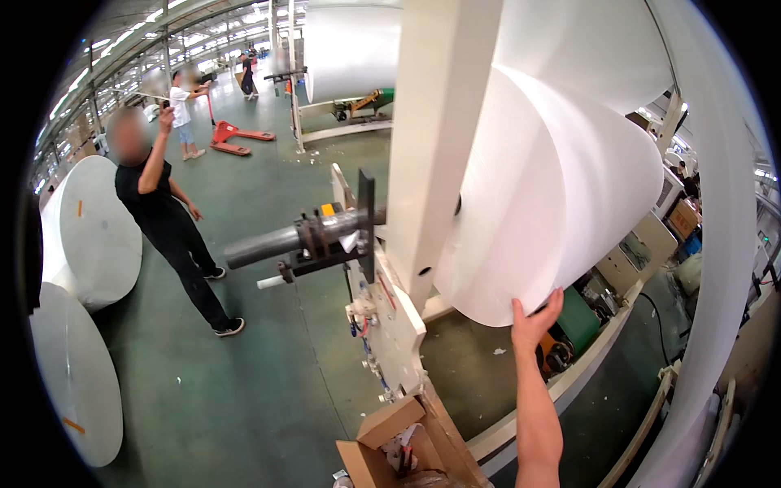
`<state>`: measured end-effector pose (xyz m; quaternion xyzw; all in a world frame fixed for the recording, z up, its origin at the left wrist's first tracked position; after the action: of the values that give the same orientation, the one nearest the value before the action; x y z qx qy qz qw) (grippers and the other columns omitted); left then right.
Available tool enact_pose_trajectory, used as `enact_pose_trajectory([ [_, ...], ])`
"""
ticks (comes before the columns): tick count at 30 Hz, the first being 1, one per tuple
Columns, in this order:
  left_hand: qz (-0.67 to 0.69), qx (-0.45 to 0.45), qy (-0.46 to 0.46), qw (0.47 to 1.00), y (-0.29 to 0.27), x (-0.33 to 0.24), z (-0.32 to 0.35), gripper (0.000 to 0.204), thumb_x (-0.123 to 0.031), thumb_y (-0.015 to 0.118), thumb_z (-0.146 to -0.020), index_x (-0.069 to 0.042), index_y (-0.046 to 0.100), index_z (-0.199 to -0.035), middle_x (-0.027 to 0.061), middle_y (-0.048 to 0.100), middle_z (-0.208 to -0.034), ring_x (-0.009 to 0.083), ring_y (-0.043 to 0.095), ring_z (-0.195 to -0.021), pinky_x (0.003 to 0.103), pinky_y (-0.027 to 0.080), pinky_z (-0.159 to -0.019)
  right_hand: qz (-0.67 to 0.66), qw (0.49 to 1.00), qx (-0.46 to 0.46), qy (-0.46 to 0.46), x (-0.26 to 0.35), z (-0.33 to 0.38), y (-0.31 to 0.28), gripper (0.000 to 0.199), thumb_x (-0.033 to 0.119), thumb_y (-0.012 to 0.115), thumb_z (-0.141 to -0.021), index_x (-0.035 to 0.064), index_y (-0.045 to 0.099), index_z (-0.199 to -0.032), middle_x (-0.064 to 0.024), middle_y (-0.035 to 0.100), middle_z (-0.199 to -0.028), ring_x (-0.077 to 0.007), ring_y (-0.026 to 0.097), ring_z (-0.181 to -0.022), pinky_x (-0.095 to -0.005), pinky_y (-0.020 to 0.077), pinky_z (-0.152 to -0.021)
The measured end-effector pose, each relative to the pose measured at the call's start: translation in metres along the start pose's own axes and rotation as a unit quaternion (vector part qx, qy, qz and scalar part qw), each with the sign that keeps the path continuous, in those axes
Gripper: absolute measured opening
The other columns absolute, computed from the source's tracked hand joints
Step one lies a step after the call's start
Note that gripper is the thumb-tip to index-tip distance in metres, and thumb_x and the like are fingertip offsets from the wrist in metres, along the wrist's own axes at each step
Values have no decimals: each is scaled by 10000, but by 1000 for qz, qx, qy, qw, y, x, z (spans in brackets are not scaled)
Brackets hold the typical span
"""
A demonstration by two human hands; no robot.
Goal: The person prepares a large roll of white packaging material on an industrial machine, pulls the material through rollers, secures it to a new core, and uses a remote control to operate the machinery.
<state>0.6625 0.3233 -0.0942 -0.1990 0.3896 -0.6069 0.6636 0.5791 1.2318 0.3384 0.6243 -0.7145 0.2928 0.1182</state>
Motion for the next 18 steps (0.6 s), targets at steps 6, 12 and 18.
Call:
enact_pose_trajectory([
  [6, 194, 78, -127, 970, 47, -10, 38, 114, -158, 658, -873, -70, 704, -818, 85, 674, -739, 281, 621, -676, 414, 489, -564, 56, 996, -20, -69, 145, -149, -41, 982, 285, 853, -761, 0, 318, -1534, -219, 327, -1582, -407, 319, -1445, -543, 267, -1172],
  [12, 321, 79, -115, 937, 43, -107, 10, 132, -164, 647, -891, -61, 704, -833, 77, 660, -724, 261, 602, -642, 408, 465, -536, 179, 975, 129, -32, 189, -211, 18, 972, 344, 808, -808, 154, 275, -1599, -135, 283, -1642, -372, 280, -1489, -631, 259, -1156],
  [18, 370, 89, -127, 916, 50, -145, 28, 149, -169, 637, -910, -51, 704, -848, 69, 647, -710, 241, 584, -608, 401, 441, -508, 160, 980, -34, -111, 149, -162, 9, 849, 202, 760, -862, 139, 314, -1581, -170, 327, -1612, -387, 321, -1459, -535, 293, -1178],
])
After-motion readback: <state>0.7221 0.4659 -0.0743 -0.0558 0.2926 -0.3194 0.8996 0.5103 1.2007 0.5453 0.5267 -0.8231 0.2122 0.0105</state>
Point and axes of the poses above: each hand's wrist, its own z-axis away from the middle knuckle, its own y-axis out of the palm, x = y × z, the point moved 9 cm from there along -z, towards the middle knuckle
